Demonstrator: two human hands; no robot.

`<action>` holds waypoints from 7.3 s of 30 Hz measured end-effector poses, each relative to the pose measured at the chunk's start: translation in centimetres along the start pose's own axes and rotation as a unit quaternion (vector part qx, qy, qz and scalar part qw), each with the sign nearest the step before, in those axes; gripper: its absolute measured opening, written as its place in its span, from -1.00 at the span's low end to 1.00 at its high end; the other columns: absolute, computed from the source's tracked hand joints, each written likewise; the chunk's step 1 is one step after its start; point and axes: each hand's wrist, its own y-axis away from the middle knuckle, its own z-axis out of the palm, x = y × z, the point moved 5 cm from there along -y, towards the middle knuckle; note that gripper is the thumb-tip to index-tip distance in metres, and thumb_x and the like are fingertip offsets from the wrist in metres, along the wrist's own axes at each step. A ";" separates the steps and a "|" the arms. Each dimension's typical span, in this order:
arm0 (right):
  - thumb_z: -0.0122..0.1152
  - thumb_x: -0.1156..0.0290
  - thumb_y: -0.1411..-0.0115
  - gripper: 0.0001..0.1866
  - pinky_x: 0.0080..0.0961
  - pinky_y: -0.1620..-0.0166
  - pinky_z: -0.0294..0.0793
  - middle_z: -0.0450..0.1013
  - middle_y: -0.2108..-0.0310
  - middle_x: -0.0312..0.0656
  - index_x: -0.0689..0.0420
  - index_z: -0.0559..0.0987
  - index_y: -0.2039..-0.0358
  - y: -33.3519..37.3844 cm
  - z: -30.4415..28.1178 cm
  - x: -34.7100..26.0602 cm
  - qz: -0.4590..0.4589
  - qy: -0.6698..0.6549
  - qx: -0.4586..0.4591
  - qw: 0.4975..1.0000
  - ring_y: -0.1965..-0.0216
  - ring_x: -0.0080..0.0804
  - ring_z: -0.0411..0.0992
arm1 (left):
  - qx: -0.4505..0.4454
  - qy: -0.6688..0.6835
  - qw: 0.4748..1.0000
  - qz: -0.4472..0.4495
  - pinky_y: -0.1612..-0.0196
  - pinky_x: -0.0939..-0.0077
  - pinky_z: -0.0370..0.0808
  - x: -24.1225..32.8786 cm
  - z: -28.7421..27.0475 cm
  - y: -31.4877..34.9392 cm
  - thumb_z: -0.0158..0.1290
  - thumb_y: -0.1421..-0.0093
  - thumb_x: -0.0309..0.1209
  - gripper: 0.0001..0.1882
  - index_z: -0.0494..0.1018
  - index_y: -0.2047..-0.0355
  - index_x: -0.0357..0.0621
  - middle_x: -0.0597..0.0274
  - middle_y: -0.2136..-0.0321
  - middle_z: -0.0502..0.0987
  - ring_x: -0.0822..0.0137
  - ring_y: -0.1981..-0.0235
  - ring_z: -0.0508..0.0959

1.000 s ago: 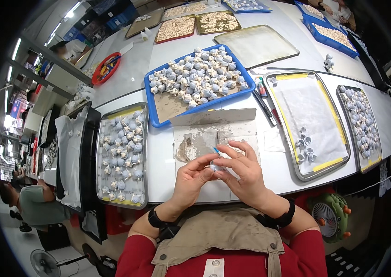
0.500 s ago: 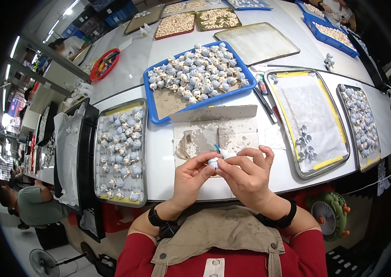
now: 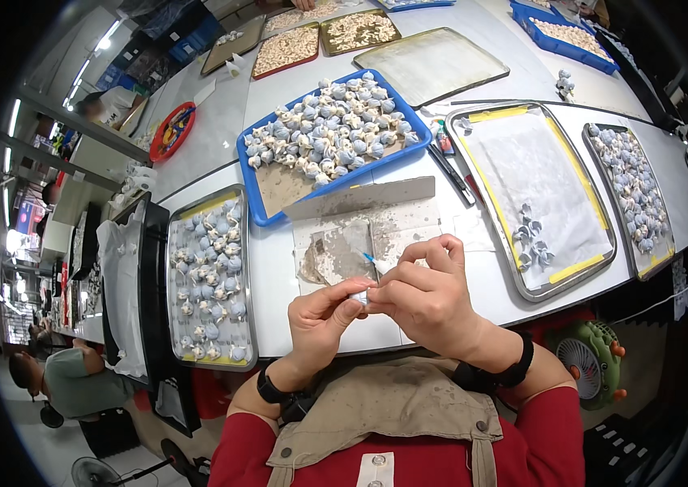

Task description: The person fills small, round dough wrappers with a white paste using a squeeze bottle. They pick up a wrapper from a blue tray, apply the filling, and then pinch the wrapper closed with their fingers. The finished dumplings are placed onto a metal tray lined with parchment paper.

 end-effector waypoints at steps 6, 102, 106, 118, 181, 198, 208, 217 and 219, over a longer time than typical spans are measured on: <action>0.42 0.30 0.06 -0.47 -0.39 -0.04 0.33 0.44 0.13 -0.21 0.13 0.46 0.06 0.5 1.1 2.9 0.115 -0.345 -0.049 0.930 0.10 -0.31 0.40 | -0.037 0.096 0.994 -0.022 0.10 0.59 0.50 0.5 0.6 -0.3 0.13 -0.13 -0.56 -0.68 0.47 0.07 -0.29 0.06 0.08 0.52 0.37 0.05 0.49; 0.33 0.43 -0.04 -0.71 -0.74 0.32 0.31 0.40 0.38 -0.31 0.21 0.42 0.28 5.3 -2.6 4.7 0.316 -0.302 0.058 0.898 0.39 -0.66 0.33 | 0.060 0.091 0.989 -0.101 0.21 0.64 0.52 -2.9 -0.7 0.1 0.11 -0.17 -0.53 -0.59 0.32 -0.03 -0.33 0.16 0.26 0.52 0.43 0.27 0.56; 0.42 0.38 0.11 -0.67 -0.54 0.37 0.31 0.42 0.47 -0.21 0.22 0.46 0.40 4.5 -3.1 3.9 0.226 -0.147 0.063 0.961 0.44 -0.41 0.34 | 0.067 0.052 0.992 -0.089 0.24 0.68 0.49 -2.6 -1.0 0.6 0.13 -0.16 -0.53 -0.60 0.34 -0.01 -0.33 0.21 0.35 0.53 0.51 0.32 0.54; 0.49 0.39 0.21 -0.66 -0.46 0.44 0.30 0.42 0.56 -0.20 0.21 0.50 0.47 1.3 -2.9 1.1 0.115 -0.058 0.029 0.991 0.48 -0.35 0.31 | 0.085 -0.035 0.994 -0.066 0.35 0.72 0.50 -2.3 -1.6 0.8 0.20 -0.11 -0.48 -0.63 0.44 0.07 -0.31 0.27 0.35 0.55 0.57 0.39 0.53; 0.24 0.55 -0.12 -0.80 -0.74 0.28 0.39 0.46 0.31 -0.30 0.19 0.59 0.20 2.6 -2.1 9.0 0.337 -0.348 -0.071 0.872 0.31 -0.70 0.38 | 0.010 0.176 0.964 -0.198 0.16 0.64 0.52 -3.6 0.3 -0.4 0.11 -0.17 -0.51 -0.59 0.34 -0.03 -0.26 0.03 0.09 0.48 0.34 0.21 0.56; 0.45 0.48 0.20 -0.60 -0.41 0.10 0.26 0.51 0.39 -0.42 -0.02 0.61 0.25 1.3 2.0 1.0 0.083 -0.115 -0.022 0.990 0.30 -0.35 0.38 | 0.019 0.173 0.974 -0.145 0.07 0.52 0.51 -3.2 -0.7 0.2 0.05 -0.23 -0.47 -0.60 0.32 -0.06 -0.31 0.17 0.09 0.48 0.44 0.16 0.52; 0.41 0.42 0.14 -0.83 -0.38 0.24 0.09 0.44 0.57 -0.50 -0.04 0.61 0.47 1.5 0.7 -0.6 0.044 0.039 0.003 0.998 0.39 -0.48 0.36 | 0.023 -0.020 0.998 -0.061 0.18 0.65 0.48 -1.8 0.4 -0.1 0.07 -0.21 -0.52 -0.68 0.42 0.02 -0.34 0.18 0.18 0.53 0.53 0.26 0.50; 0.42 0.44 0.13 -0.80 -0.41 0.22 0.21 0.47 0.47 -0.42 -0.03 0.61 0.43 0.6 -1.0 0.6 0.006 -0.078 0.002 0.997 0.36 -0.46 0.36 | -0.019 -0.011 0.999 0.035 0.14 0.65 0.49 0.7 1.1 -0.5 0.11 -0.16 -0.54 -0.68 0.46 0.04 -0.28 0.13 0.15 0.55 0.47 0.21 0.53; 0.41 0.45 0.10 -0.75 -0.43 0.18 0.31 0.50 0.38 -0.34 0.03 0.61 0.34 0.7 -1.1 1.4 0.056 -0.189 -0.008 0.980 0.30 -0.42 0.40 | -0.046 0.022 0.996 0.069 0.09 0.61 0.48 1.3 1.4 -0.7 0.12 -0.16 -0.54 -0.65 0.44 0.03 -0.29 0.09 0.10 0.53 0.41 0.15 0.53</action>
